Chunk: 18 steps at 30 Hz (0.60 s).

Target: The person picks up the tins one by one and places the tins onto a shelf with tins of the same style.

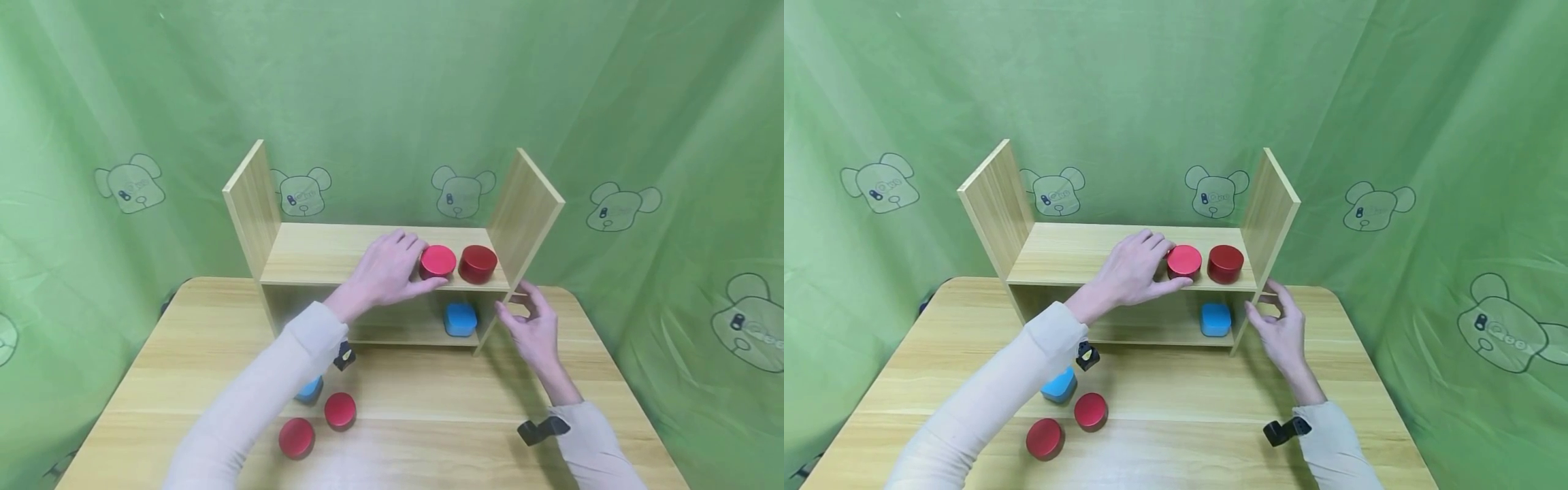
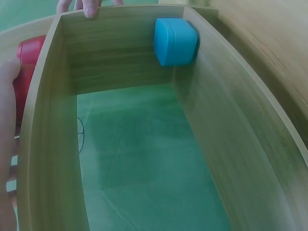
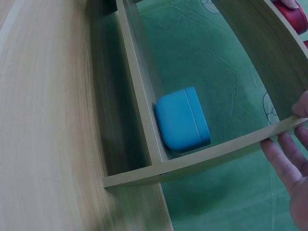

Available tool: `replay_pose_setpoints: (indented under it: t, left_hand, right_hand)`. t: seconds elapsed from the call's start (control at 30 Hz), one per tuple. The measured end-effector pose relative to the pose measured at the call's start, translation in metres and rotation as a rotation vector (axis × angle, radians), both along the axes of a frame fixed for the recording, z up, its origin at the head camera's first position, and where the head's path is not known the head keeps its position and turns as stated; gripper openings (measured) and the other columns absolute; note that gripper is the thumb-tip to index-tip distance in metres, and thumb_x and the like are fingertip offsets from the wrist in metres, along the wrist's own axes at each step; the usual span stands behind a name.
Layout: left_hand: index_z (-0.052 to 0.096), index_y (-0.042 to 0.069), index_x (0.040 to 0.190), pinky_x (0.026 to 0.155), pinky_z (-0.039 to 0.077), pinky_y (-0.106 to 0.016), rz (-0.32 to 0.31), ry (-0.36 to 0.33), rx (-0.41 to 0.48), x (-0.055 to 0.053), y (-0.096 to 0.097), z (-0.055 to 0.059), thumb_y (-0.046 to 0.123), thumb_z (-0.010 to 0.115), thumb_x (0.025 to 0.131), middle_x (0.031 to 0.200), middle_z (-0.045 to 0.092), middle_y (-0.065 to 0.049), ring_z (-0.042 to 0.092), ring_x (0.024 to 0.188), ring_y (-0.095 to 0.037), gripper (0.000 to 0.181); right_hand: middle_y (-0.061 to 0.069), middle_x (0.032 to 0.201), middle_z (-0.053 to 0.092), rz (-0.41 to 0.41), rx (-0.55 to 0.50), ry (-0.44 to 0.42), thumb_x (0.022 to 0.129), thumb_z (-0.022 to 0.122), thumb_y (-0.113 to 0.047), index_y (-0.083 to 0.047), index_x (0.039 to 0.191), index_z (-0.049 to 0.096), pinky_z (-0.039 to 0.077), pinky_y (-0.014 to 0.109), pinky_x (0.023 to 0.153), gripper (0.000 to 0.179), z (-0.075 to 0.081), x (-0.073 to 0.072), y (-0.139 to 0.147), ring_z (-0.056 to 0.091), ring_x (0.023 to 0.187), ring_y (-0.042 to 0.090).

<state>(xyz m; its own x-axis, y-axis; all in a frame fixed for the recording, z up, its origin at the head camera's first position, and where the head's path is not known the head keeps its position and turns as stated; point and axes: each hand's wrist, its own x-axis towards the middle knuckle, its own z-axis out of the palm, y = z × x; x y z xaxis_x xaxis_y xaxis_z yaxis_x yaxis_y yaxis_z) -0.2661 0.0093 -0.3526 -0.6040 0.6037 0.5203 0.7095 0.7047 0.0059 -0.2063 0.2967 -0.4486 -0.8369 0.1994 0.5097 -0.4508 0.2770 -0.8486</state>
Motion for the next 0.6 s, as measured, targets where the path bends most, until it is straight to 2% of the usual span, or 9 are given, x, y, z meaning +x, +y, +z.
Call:
replay_pose_setpoints:
  t: [0.3, 0.47, 0.6]
  left_hand:
    - [0.069, 0.013, 0.121, 0.091, 0.059, -0.031, 0.067, -0.065, -0.06, -0.0012, 0.0031, 0.0016, 0.076, 0.057, 0.095, 0.117, 0.073, -0.002, 0.064, 0.108, -0.018, 0.069]
    - [0.068, 0.013, 0.122, 0.092, 0.058, -0.032, 0.068, -0.076, -0.064, -0.0021, 0.0035, 0.001, 0.076, 0.055, 0.095, 0.117, 0.072, -0.003, 0.064, 0.109, -0.019, 0.069]
    - [0.064, 0.011, 0.135, 0.101, 0.058, -0.035, 0.065, -0.08, -0.063, -0.0021, 0.0013, 0.0, 0.075, 0.055, 0.096, 0.125, 0.072, -0.005, 0.065, 0.116, -0.022, 0.076]
  right_hand:
    - [-0.019, 0.109, 0.067, -0.003, 0.005, -0.005, 0.085, 0.07, 0.02, 0.012, 0.136, 0.059, 0.061, 0.013, 0.067, 0.052, 0.0007, 0.0003, -0.001, 0.067, 0.095, -0.004]
    - [-0.02, 0.109, 0.067, -0.007, 0.006, -0.001, 0.085, 0.07, 0.021, 0.011, 0.136, 0.059, 0.06, 0.012, 0.067, 0.053, 0.0002, 0.0, -0.0006, 0.067, 0.095, -0.005]
    - [-0.02, 0.109, 0.067, -0.01, 0.014, -0.009, 0.085, 0.071, 0.019, 0.01, 0.137, 0.06, 0.06, 0.012, 0.067, 0.053, 0.0, -0.0006, -0.0001, 0.066, 0.095, -0.004]
